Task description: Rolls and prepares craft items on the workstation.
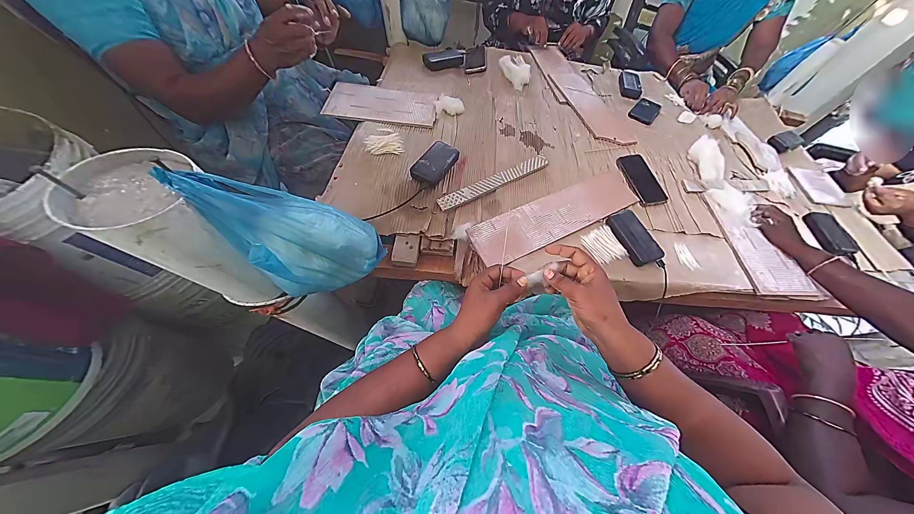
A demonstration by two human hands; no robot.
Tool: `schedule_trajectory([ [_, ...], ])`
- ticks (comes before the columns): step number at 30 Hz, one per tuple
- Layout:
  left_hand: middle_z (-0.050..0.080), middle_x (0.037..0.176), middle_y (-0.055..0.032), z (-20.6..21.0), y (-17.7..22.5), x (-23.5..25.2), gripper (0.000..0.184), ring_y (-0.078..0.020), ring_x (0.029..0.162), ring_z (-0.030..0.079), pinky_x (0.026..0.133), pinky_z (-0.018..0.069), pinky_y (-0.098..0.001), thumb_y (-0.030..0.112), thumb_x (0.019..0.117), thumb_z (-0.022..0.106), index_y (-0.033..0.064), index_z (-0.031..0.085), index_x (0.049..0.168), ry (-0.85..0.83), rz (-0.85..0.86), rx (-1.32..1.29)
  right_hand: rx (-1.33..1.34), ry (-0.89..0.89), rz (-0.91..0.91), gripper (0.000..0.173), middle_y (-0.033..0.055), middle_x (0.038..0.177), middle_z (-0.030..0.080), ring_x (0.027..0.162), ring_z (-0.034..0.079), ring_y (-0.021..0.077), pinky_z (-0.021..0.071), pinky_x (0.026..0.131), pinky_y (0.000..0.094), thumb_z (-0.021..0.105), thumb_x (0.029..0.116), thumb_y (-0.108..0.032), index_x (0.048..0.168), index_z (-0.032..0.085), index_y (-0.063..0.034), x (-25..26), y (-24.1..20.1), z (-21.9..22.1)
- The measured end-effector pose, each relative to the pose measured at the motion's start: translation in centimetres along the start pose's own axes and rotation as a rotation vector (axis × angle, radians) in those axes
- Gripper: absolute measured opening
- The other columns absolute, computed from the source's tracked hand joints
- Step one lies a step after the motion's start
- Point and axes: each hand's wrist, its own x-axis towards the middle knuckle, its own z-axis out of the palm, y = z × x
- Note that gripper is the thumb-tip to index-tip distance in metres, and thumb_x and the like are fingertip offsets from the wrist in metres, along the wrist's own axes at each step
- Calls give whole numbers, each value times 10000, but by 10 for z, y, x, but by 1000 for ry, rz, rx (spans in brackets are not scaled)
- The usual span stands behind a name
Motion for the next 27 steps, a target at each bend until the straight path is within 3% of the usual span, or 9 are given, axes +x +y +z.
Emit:
schedule_trajectory([
  [5,588,853,30,-5,-1,3,187,-27,663,522,596,432,-168,181,1083,490,96,642,1153,6,-30,-59,-34,-38,26,426,35,889,677,735,663,86,576,715,246,575,950,123,1337,566,-55,-1,1,1],
  [7,622,931,15,-6,-5,7,228,-22,682,541,598,441,-162,199,1083,505,84,637,1229,11,-30,-57,-56,-61,18,453,44,908,675,742,666,91,581,714,247,590,936,132,1349,561,-51,-1,2,1],
  [11,657,1048,-8,-3,-1,5,234,-10,716,553,611,449,-153,120,1052,569,52,619,1271,-29,-64,-12,-107,-99,-18,484,35,919,669,735,665,86,588,704,244,635,908,126,1350,560,-55,-2,7,2],
  [14,662,935,1,-3,-3,4,207,-26,730,577,669,489,-181,49,999,640,25,646,1204,-81,-59,22,-117,-117,-25,497,43,903,669,728,671,96,591,699,245,662,896,115,1350,558,-58,-3,11,3],
  [19,627,773,27,-3,-8,5,18,-21,650,545,630,470,-182,43,977,674,48,669,960,-75,-45,66,-152,-100,-41,490,38,870,672,677,645,77,564,651,221,676,879,111,1329,568,-51,-3,15,3],
  [27,620,771,22,-5,-6,6,66,-37,667,549,646,476,-200,66,997,654,45,682,941,-96,-54,119,-132,-102,-10,424,40,983,695,772,651,74,545,698,218,607,964,59,1360,559,-84,-1,6,-2],
])
